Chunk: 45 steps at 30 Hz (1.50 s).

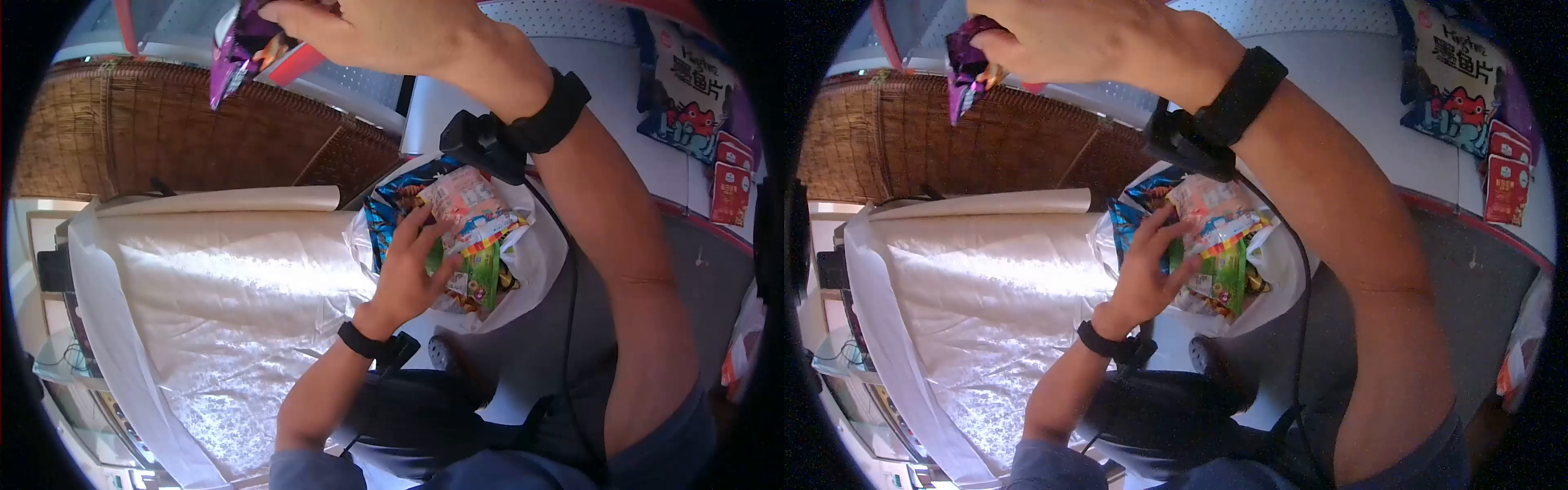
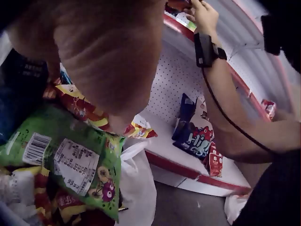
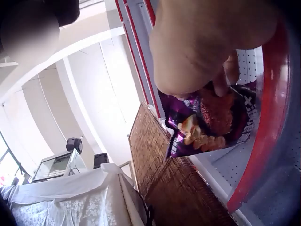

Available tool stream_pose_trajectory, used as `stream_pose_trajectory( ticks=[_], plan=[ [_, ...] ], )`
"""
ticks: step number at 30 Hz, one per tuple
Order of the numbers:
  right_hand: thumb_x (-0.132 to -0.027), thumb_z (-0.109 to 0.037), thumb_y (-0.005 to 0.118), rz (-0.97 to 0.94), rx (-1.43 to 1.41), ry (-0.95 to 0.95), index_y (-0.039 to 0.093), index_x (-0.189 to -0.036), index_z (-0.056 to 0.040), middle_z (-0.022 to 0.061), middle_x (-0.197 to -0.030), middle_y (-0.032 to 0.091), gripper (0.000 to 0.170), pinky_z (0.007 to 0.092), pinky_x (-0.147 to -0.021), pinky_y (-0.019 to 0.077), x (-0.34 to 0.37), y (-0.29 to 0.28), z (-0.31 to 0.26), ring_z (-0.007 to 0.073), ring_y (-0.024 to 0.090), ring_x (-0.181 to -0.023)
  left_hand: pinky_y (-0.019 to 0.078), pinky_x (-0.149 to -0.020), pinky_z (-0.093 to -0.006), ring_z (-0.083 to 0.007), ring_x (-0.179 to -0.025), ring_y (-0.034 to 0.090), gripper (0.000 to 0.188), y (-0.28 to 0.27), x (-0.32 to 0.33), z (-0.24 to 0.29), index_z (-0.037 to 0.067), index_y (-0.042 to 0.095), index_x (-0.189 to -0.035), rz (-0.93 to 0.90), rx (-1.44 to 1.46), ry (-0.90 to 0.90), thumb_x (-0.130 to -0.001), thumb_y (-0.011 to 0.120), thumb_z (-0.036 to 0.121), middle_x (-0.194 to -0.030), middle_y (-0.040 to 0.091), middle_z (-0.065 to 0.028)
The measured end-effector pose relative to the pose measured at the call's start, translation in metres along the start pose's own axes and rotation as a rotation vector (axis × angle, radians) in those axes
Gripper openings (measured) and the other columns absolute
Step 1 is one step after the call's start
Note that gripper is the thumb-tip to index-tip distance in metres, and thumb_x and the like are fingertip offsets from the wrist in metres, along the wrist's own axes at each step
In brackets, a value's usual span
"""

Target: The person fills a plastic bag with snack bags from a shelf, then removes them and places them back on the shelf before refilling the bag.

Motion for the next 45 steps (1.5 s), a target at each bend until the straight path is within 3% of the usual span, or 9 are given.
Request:
stream_pose_trajectory(
  ticks=[11, 13, 17, 19, 21, 29, 36, 37, 45],
  plan=[
    [-0.09, -0.013, 0.064, -0.104, -0.452, -0.239, 0.062, -0.074, 0.0011, 0.0062, -0.062, 0.057, 0.022, 0.0324, -0.044, 0.0407, 0.011, -0.02, -0.058, 0.0172, 0.049, -0.049, 0.0399, -0.116, -0.0514, -0.043, -0.139, 0.05, 0.044, -0.072, 0.025, -0.041, 0.006, 0.071, -0.125, 0.359, -0.312, -0.106, -0.084, 0.086, 0.016, -0.147, 0.056, -0.0217],
    [-0.081, -0.028, 0.072, -0.502, -0.299, 0.073, 0.077, -0.087, -0.0067, 0.0151, -0.092, 0.078, 0.023, 0.0456, -0.078, 0.0577, 0.016, 0.029, -0.039, 0.0327, 0.076, -0.089, 0.0376, -0.117, -0.0534, -0.0448, -0.141, 0.047, 0.06, -0.073, 0.03, -0.052, 0.009, 0.065, -0.135, 0.345, -0.48, -0.232, -0.081, 0.089, 0.021, -0.147, 0.054, -0.0219],
    [-0.079, -0.028, 0.07, -0.678, -0.457, 0.032, 0.069, -0.084, 0.0009, 0.0167, -0.079, 0.072, 0.029, 0.0455, -0.067, 0.0526, 0.039, 0.059, -0.045, 0.0351, 0.071, -0.075, 0.0504, -0.107, -0.0469, -0.0374, -0.12, 0.064, 0.069, -0.048, 0.05, -0.116, 0.006, 0.059, -0.144, 0.26, 0.224, -0.58, -0.088, 0.088, 0.034, -0.138, 0.063, -0.0197],
    [-0.079, -0.026, 0.071, -0.797, -0.422, 0.044, 0.071, -0.084, 0.0008, 0.0164, -0.079, 0.072, 0.028, 0.0461, -0.069, 0.0535, 0.047, 0.065, -0.051, 0.0355, 0.071, -0.077, 0.0546, -0.098, -0.0376, -0.0232, -0.109, 0.069, 0.063, -0.046, 0.058, -0.142, 0.0, 0.06, -0.139, 0.196, 0.118, -0.501, -0.091, 0.085, 0.032, -0.114, 0.075, -0.0118],
    [-0.077, -0.025, 0.073, -0.925, -0.498, -0.011, 0.073, -0.086, 0.0007, 0.0158, -0.08, 0.073, 0.027, 0.0465, -0.07, 0.0542, 0.067, 0.084, -0.062, 0.0356, 0.072, -0.079, 0.0572, -0.09, -0.0422, -0.0323, -0.107, 0.076, 0.043, -0.066, 0.045, -0.119, -0.001, 0.064, -0.125, 0.298, -0.059, -0.229, -0.089, 0.08, 0.018, -0.111, 0.077, -0.0195],
    [-0.069, -0.026, 0.081, -1.451, -0.523, -0.14, 0.074, -0.08, -0.0016, 0.0152, -0.078, 0.073, 0.028, 0.0493, -0.07, 0.0548, 0.146, 0.134, -0.099, 0.0377, 0.071, -0.081, 0.0566, -0.084, -0.0403, -0.0304, -0.091, 0.075, 0.029, -0.077, 0.048, -0.135, -0.002, 0.066, -0.114, 0.424, 0.06, -0.534, -0.091, 0.075, 0.011, -0.097, 0.077, -0.0165],
    [-0.071, -0.019, 0.078, -1.238, -0.323, 0.009, 0.077, -0.09, -0.0003, 0.0193, -0.092, 0.076, 0.027, 0.05, -0.079, 0.0596, 0.144, 0.142, -0.062, 0.0405, 0.074, -0.093, 0.0479, -0.106, -0.0402, -0.031, -0.123, 0.064, 0.041, -0.067, 0.054, -0.147, -0.001, 0.065, -0.13, 0.475, 0.232, -0.506, -0.095, 0.076, 0.018, -0.131, 0.067, -0.0211],
    [-0.07, -0.014, 0.076, -1.168, -0.302, 0.045, 0.08, -0.095, -0.0013, 0.0181, -0.099, 0.078, 0.028, 0.0495, -0.078, 0.0611, 0.136, 0.139, -0.053, 0.0395, 0.075, -0.097, 0.0528, -0.097, -0.0351, -0.0185, -0.113, 0.064, 0.038, -0.072, 0.052, -0.138, -0.002, 0.061, -0.133, 0.468, 0.091, -0.361, -0.101, 0.072, 0.014, -0.126, 0.067, -0.0128],
    [-0.079, -0.02, 0.079, -0.898, -0.153, 0.073, 0.074, -0.095, -0.0004, 0.0197, -0.087, 0.076, 0.025, 0.0513, -0.073, 0.0606, 0.082, 0.104, -0.029, 0.0404, 0.075, -0.087, 0.0393, -0.117, -0.049, -0.0273, -0.138, 0.053, 0.044, -0.088, 0.051, -0.124, 0.002, 0.059, -0.141, 0.571, 0.141, -0.433, -0.102, 0.072, 0.019, -0.148, 0.058, -0.0122]
  ],
)
Point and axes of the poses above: each hand's wrist, its own x-axis away from the middle knuckle, its own y-axis out of the palm, z = x × y, the point moved 10 cm from there along -x, towards the middle knuckle
